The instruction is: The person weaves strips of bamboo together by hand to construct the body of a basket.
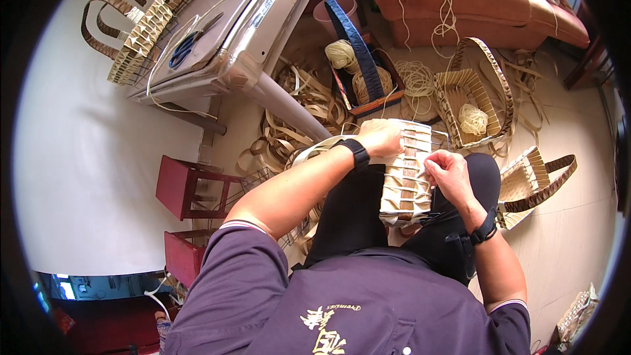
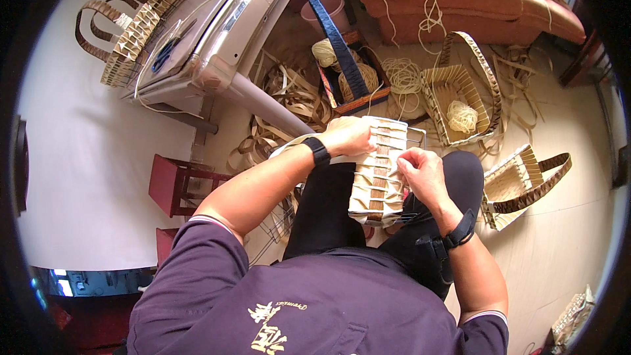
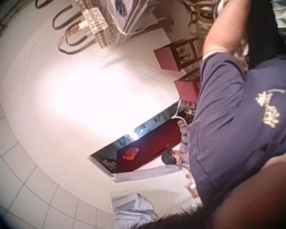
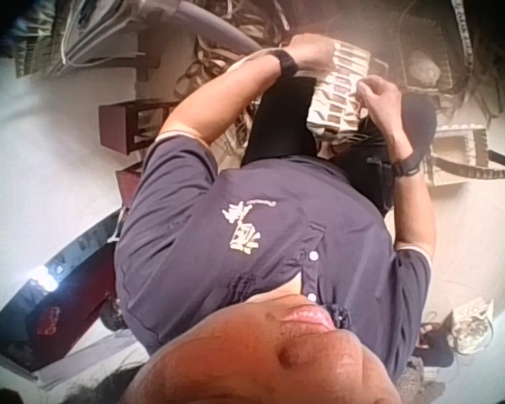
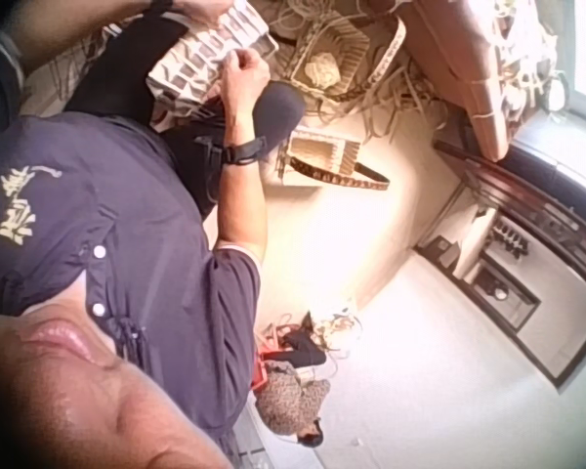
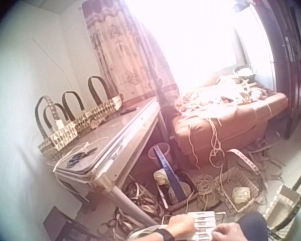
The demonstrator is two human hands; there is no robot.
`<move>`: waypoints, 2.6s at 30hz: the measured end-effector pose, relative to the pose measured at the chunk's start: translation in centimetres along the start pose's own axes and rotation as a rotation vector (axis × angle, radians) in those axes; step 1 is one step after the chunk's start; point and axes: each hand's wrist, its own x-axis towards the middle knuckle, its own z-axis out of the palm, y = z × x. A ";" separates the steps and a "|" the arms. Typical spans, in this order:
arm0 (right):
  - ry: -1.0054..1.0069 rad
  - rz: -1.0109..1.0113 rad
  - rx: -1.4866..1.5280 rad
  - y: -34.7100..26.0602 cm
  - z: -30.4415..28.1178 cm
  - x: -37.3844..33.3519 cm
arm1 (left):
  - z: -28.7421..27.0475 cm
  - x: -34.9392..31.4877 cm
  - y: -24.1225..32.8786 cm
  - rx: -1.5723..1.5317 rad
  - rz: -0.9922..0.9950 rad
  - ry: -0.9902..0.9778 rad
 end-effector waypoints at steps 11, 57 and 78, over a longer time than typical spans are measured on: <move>-0.055 0.070 0.081 0.2 -0.5 0.4 | 1.6 -2.0 -1.4 -0.048 0.310 0.271; 0.602 -0.190 -0.288 6.7 -25.3 -7.2 | -3.1 -7.4 -9.6 -0.276 0.085 0.247; 0.643 -0.454 -0.201 3.3 -28.3 -13.1 | 2.5 -5.9 -1.4 -0.053 0.359 0.473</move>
